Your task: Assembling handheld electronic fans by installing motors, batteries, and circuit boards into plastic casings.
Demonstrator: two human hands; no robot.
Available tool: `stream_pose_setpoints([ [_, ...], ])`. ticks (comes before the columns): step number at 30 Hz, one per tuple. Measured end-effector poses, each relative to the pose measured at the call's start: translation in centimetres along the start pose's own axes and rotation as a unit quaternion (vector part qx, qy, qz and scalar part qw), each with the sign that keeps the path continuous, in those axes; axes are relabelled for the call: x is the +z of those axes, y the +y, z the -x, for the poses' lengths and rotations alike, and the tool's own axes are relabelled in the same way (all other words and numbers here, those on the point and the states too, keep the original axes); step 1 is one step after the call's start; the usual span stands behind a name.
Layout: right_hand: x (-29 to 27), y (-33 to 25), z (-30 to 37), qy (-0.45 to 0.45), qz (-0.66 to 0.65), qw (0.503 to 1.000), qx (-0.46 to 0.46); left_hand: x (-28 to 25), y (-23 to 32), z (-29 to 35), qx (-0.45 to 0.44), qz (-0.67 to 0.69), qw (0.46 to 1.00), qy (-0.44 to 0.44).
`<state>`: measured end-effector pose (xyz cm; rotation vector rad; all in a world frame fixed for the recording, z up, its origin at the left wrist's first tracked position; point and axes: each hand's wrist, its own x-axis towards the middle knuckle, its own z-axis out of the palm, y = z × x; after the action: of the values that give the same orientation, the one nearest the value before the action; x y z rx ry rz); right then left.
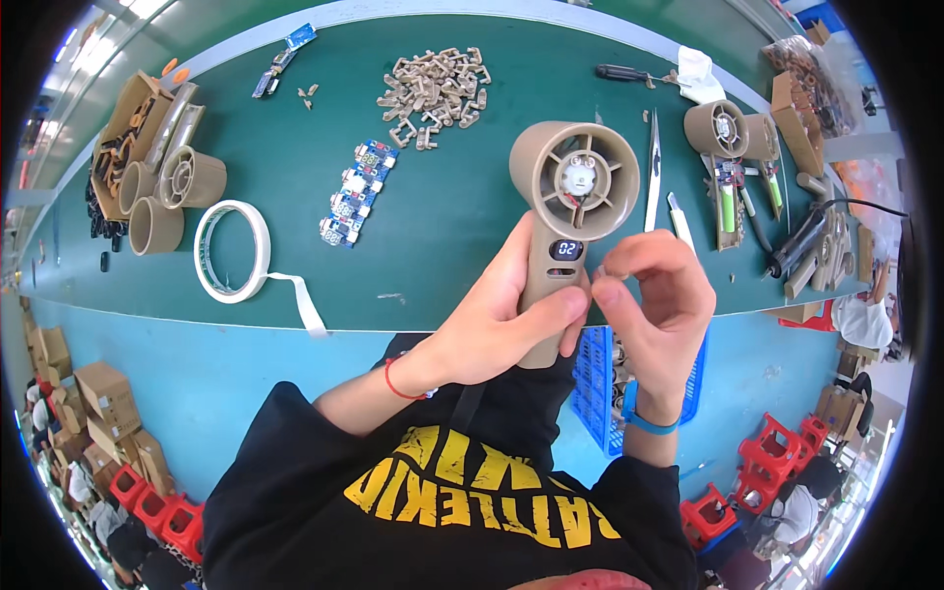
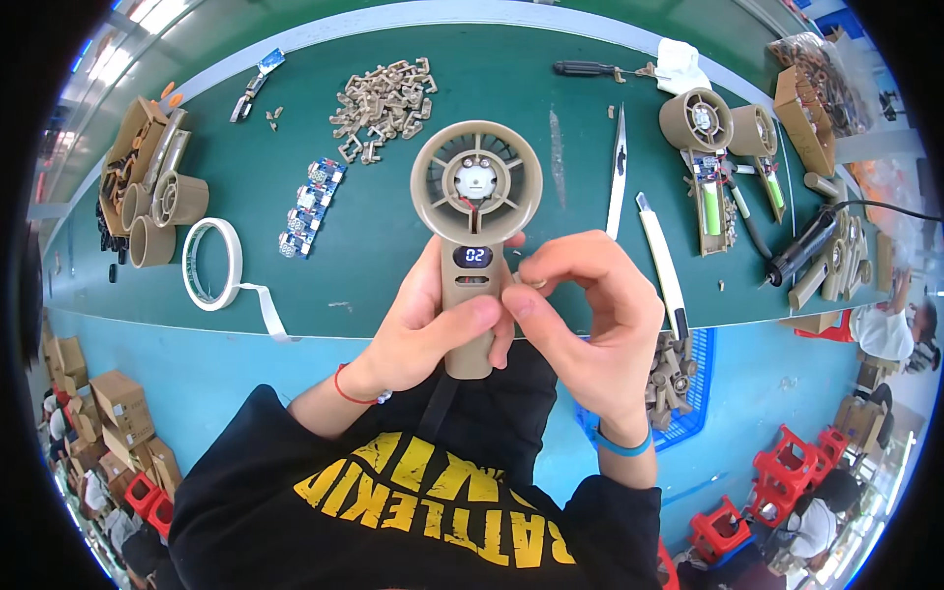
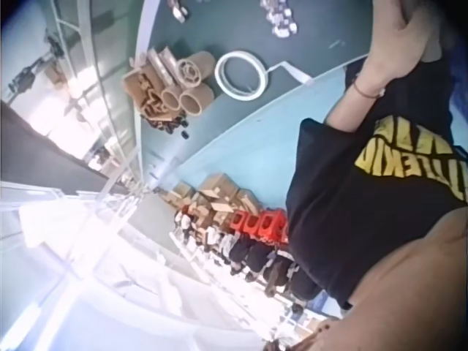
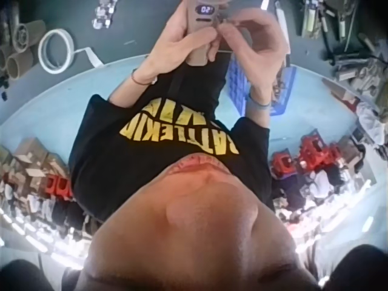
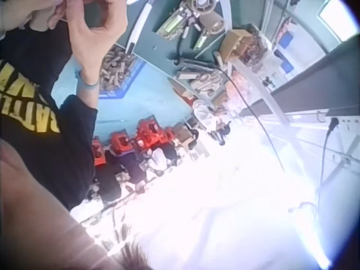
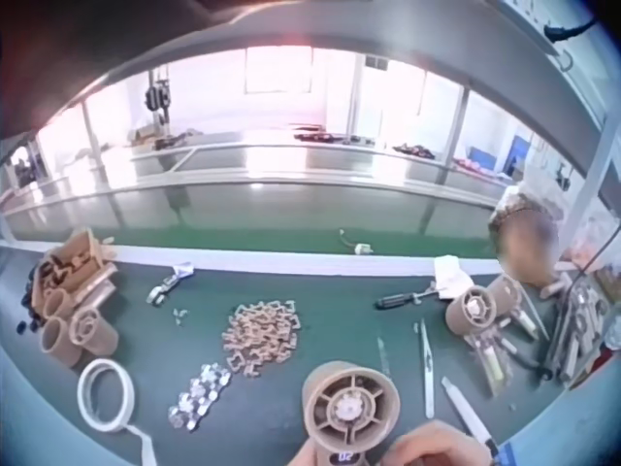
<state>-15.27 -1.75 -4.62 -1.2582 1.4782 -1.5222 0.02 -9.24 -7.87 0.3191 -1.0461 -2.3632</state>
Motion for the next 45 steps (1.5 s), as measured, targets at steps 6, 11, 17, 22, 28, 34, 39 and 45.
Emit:
stream_pose_setpoints([
  [6,0.9,-1.3,0.0,0.028,0.011,0.999,0.023,-0.7,0.0,0.1,0.008,0.013,1.000,-0.017],
  [11,0.6,-1.8,-0.5,-0.023,0.182,0.979,-0.090,-0.5,-0.1,0.1,0.020,0.014,0.999,-0.024],
  [17,0.6,-2.6,-1.0,-0.029,0.257,0.961,-0.103,-0.7,-0.2,0.2,-0.010,0.002,0.999,-0.041],
  [22,0.7,-2.3,-1.2,-0.049,0.259,0.957,-0.118,-0.2,-0.1,0.2,0.005,-0.012,1.000,-0.027],
  [28,1.2,-2.4,-0.4,-0.020,0.220,0.975,-0.017,-0.6,-0.2,0.2,-0.019,-0.029,0.999,-0.030],
  [34,0.6,-2.6,-0.9,-0.045,0.242,0.966,-0.081,-0.6,-0.3,0.4,-0.029,-0.036,0.998,-0.035],
  [39,0.3,-4.0,-2.3,-0.113,0.278,0.952,-0.057,-0.8,-0.2,0.3,-0.031,-0.049,0.997,-0.049],
  [45,1.1,-3.5,-1.5,-0.083,0.245,0.965,-0.037,-0.1,-0.2,-0.3,-0.002,-0.064,0.997,-0.030],
])
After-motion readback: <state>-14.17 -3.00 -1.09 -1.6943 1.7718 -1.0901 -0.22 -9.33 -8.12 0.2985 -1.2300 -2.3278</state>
